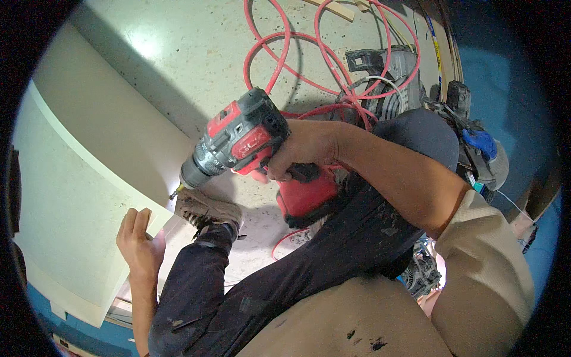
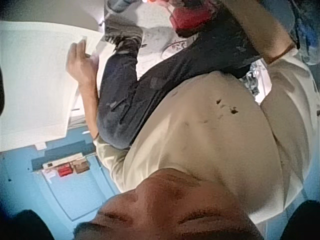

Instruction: The person uses a cordless drill to drive screws into a white cabinet, securing its panels together. They reposition the cabinet and continue fastening multiple screws along the edges.

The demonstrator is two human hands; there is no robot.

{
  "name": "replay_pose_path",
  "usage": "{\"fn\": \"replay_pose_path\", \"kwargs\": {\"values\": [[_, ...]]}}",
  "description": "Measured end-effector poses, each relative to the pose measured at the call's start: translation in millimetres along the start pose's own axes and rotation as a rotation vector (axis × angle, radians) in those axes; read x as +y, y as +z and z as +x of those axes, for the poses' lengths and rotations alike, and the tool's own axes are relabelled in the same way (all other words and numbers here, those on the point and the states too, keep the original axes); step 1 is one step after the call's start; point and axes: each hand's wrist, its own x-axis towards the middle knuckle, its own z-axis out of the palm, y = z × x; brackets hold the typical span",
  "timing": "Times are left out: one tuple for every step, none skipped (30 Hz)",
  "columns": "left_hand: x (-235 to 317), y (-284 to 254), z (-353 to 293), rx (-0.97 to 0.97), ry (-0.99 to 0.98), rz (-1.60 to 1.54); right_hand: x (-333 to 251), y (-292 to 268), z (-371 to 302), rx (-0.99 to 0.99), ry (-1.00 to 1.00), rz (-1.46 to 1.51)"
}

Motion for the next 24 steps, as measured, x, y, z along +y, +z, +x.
{"fn": "replay_pose_path", "kwargs": {"values": [[1, -1, 0, 0.006, 0.006, -0.009, -3, 4, -2, 0.033, -0.015, -0.042], [2, -3, 0, 0.012, 0.012, -0.016, 1, 3, 2, -0.004, -0.051, -0.05], [2, -4, -1, 0.018, 0.017, -0.022, 7, -1, 9, -0.042, -0.087, -0.059], [1, -2, 0, 0.019, 0.03, -0.017, 9, -2, 11, -0.068, -0.12, -0.067], [0, 2, 1, 0.021, 0.043, -0.011, 10, 0, 10, -0.071, -0.102, 0.009], [-1, 4, 2, 0.023, 0.056, -0.005, 13, 3, 7, -0.074, -0.085, 0.085], [-3, 7, 3, 0.027, 0.062, -0.008, 15, 5, 6, -0.077, -0.068, 0.161], [-2, 9, 6, 0.031, 0.068, -0.011, 14, 5, 4, -0.021, -0.127, 0.1], [1, -5, -3, 0.04, 0.03, 0.032, 5, 7, 9, -0.025, -0.204, 0.021], [0, -3, -2, 0.036, 0.029, 0.02, 3, 6, 8, 0.031, -0.267, -0.04], [0, -1, -1, 0.033, 0.029, 0.007, 3, 3, 7, 0.029, -0.186, -0.044], [-1, 1, 0, 0.03, 0.029, -0.005, 3, -1, 6, 0.027, -0.104, -0.047], [-1, 3, 1, 0.017, 0.034, -0.011, 3, -3, 4, 0.026, -0.023, -0.049], [-2, 2, 0, 0.013, 0.028, -0.009, -4, -1, 2, -0.01, -0.022, -0.006], [-2, 3, 1, 0.01, 0.022, -0.009, -6, -1, 0, -0.013, -0.038, -0.056], [-1, -2, -3, 0.02, 0.001, -0.01, -13, 0, 0, -0.031, -0.065, -0.12], [0, -7, -6, 0.03, -0.019, -0.013, -20, 1, 0, -0.05, -0.09, -0.185], [1, -1, -1, 0.036, -0.012, -0.04, -13, -5, 3, -0.072, -0.145, -0.211], [1, 2, 3, 0.023, -0.013, -0.055, -6, -6, 1, -0.047, -0.184, -0.134], [1, 3, 3, 0.018, -0.031, -0.059, -1, -3, 0, -0.042, -0.229, -0.07], [3, -3, -4, 0.036, -0.061, -0.048, -1, 5, -1, -0.052, -0.29, -0.027], [7, -10, -3, 0.038, -0.038, -0.067, 2, 6, -4, -0.059, -0.26, 0.066], [11, -15, -6, 0.075, -0.026, -0.17, 9, 8, -9, -0.011, -0.256, 0.095], [16, -22, -14, 0.111, -0.01, -0.273, 15, 8, -14, 0.037, -0.254, 0.125]]}}
